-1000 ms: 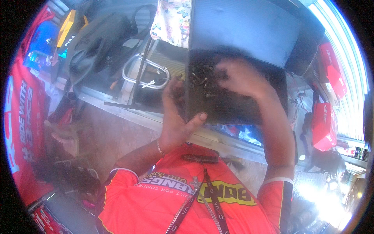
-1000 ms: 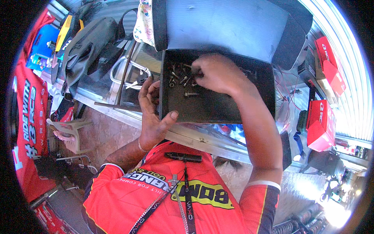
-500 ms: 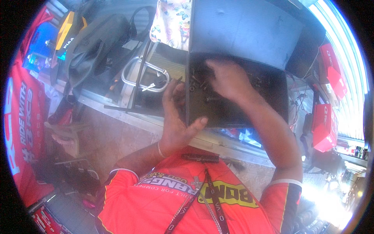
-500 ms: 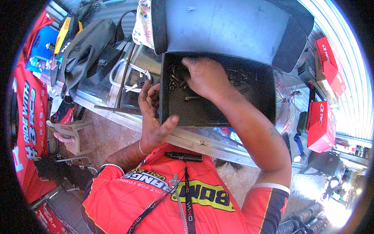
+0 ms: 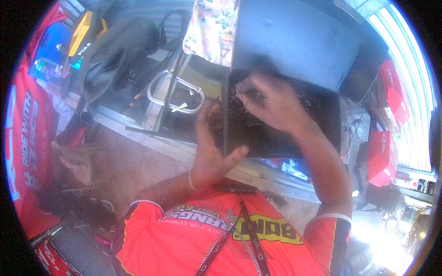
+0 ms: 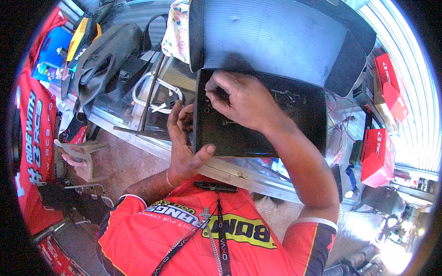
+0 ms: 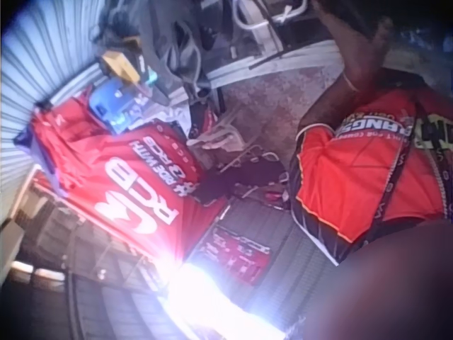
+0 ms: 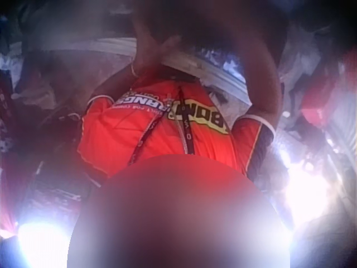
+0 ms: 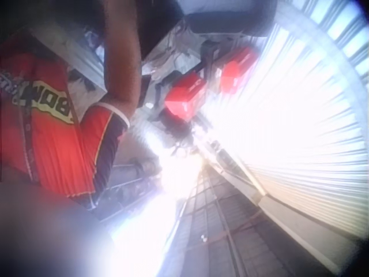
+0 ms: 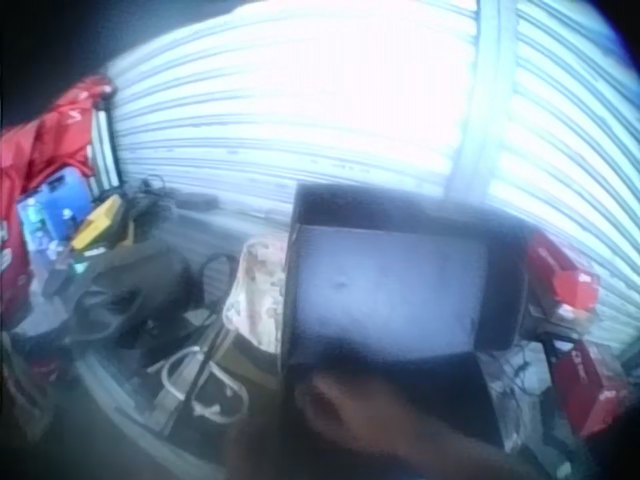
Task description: The person opens a parts box, selects a screw, and walks to a motorcycle. They then use a screwdriver to tighten a screw on the motorcycle's under-seat area.
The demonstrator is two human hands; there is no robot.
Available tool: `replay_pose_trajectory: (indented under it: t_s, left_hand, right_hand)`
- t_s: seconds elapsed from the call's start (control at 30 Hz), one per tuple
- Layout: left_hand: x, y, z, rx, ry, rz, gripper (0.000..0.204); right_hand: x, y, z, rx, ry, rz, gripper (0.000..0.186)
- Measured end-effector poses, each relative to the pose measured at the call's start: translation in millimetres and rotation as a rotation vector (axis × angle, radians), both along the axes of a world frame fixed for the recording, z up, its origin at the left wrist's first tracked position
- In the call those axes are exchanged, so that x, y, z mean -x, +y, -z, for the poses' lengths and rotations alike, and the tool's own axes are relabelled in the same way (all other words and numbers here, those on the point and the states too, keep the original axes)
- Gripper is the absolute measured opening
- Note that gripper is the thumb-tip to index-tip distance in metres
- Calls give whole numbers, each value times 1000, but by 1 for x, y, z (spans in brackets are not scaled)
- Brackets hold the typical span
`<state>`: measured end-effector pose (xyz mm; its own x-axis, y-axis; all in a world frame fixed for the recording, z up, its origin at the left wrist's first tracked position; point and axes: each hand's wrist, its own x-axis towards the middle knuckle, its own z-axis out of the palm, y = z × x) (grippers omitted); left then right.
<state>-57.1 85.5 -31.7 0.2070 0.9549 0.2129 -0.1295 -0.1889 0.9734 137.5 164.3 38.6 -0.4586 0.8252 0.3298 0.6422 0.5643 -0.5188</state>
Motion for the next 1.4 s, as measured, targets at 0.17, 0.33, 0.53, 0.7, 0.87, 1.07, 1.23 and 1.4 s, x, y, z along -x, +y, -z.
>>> replay_pose_trajectory:
  t_s: [0.17,0.33,0.53,0.7,0.87,1.07,1.23,1.4]
  left_hand:
    - [-2,-3,-2,84,-29,-10,122]
    - [-3,-3,-5,82,-24,-7,120]
    - [0,-2,-4,62,-48,32,119]
    - [0,0,-3,30,-57,31,124]
    - [-2,0,-5,16,-56,46,126]
    - [1,-1,-6,36,-29,51,126]
    - [2,1,-6,13,-24,61,126]
    - [2,-1,-9,29,-57,68,124]
  right_hand:
    - [-1,1,-5,89,52,-56,30]
    - [-1,0,-2,145,23,33,30]
    - [-13,8,-16,-179,80,90,28]
    - [-26,15,-31,-398,526,342,19]
    - [-33,15,-35,-486,419,458,13]
    - [-37,19,-34,-562,350,479,19]
    - [-39,19,-39,-480,692,492,20]
    - [-39,16,-43,-512,755,532,21]
